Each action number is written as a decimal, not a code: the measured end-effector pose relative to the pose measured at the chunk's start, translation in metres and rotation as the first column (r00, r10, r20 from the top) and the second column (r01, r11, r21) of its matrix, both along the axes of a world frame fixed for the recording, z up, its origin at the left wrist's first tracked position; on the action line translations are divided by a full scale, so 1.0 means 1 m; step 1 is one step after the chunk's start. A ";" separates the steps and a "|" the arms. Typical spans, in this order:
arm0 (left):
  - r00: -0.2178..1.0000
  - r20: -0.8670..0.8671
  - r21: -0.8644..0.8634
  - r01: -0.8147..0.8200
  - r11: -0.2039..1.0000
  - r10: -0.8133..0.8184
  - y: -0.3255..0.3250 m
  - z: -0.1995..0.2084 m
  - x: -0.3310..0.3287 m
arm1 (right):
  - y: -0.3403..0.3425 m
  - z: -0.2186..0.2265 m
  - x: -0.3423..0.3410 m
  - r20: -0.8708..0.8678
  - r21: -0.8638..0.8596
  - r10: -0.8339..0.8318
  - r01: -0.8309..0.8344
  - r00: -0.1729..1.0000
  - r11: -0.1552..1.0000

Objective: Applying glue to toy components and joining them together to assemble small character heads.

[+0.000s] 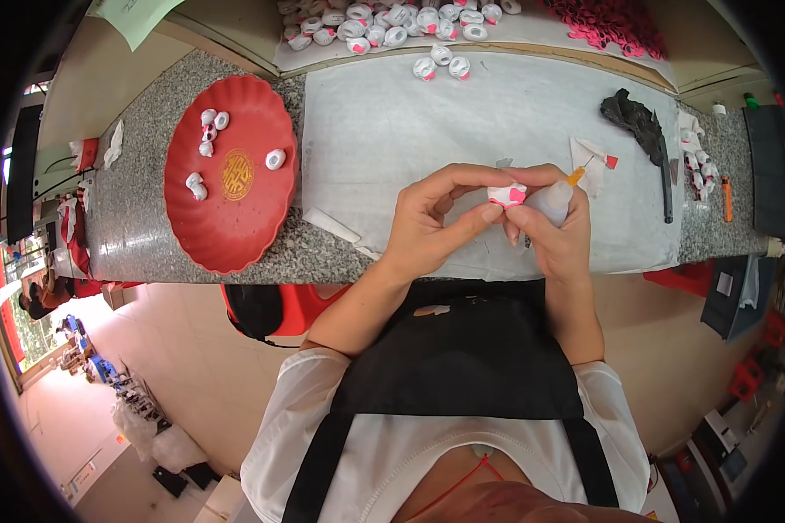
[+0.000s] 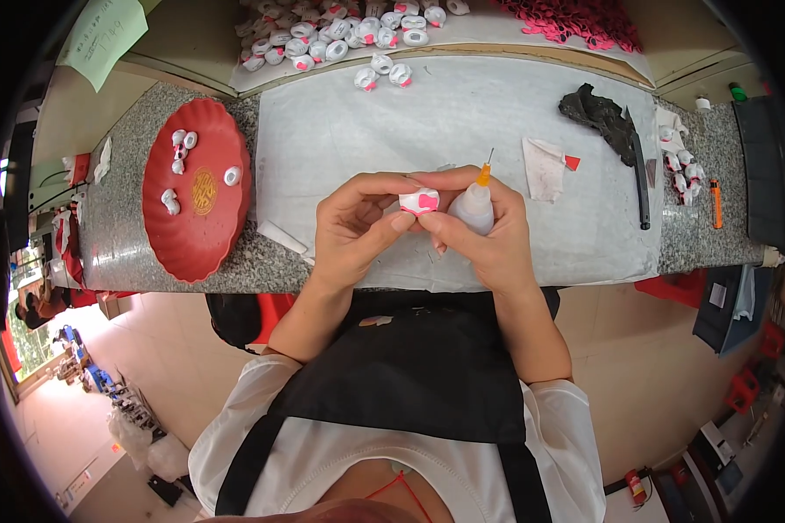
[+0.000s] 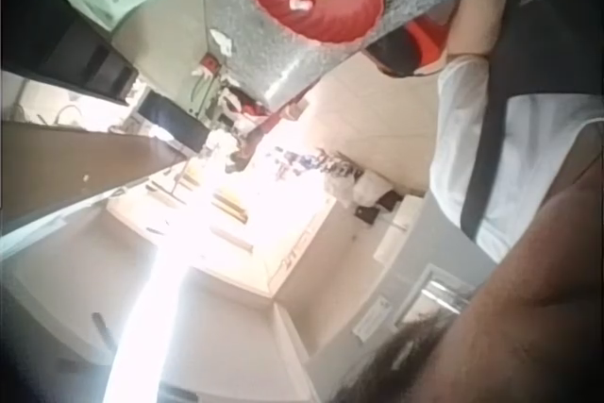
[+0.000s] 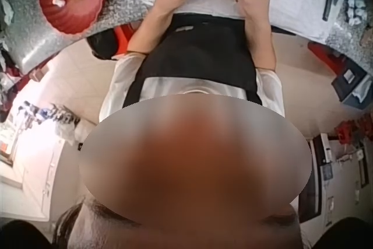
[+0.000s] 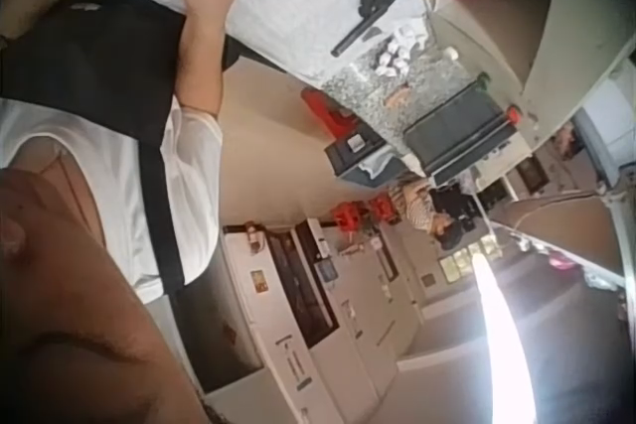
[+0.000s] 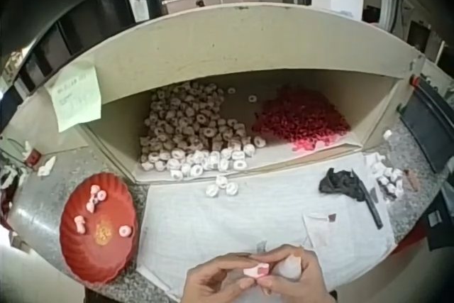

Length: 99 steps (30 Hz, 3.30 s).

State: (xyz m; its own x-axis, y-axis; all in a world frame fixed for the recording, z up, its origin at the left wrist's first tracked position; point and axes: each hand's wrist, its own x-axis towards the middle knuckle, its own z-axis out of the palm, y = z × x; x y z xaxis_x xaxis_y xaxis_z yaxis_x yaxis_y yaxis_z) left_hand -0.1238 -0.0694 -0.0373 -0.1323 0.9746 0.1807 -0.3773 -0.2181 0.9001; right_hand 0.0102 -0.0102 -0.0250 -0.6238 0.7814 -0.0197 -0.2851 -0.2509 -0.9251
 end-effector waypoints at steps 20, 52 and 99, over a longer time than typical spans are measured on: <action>0.929 0.311 0.031 0.200 0.979 -0.199 -0.020 0.016 -0.006 | -0.027 0.007 -0.005 -0.066 -0.055 -0.028 0.024 0.997 0.998; 0.971 -0.207 -0.117 -0.146 0.982 0.120 0.020 0.067 -0.023 | -0.004 0.052 0.029 -0.046 0.140 -0.209 0.214 0.977 0.967; 0.973 0.204 -0.077 -0.094 0.993 0.109 0.013 0.006 0.001 | -0.005 0.026 0.018 -0.202 0.784 -0.434 0.411 0.878 0.466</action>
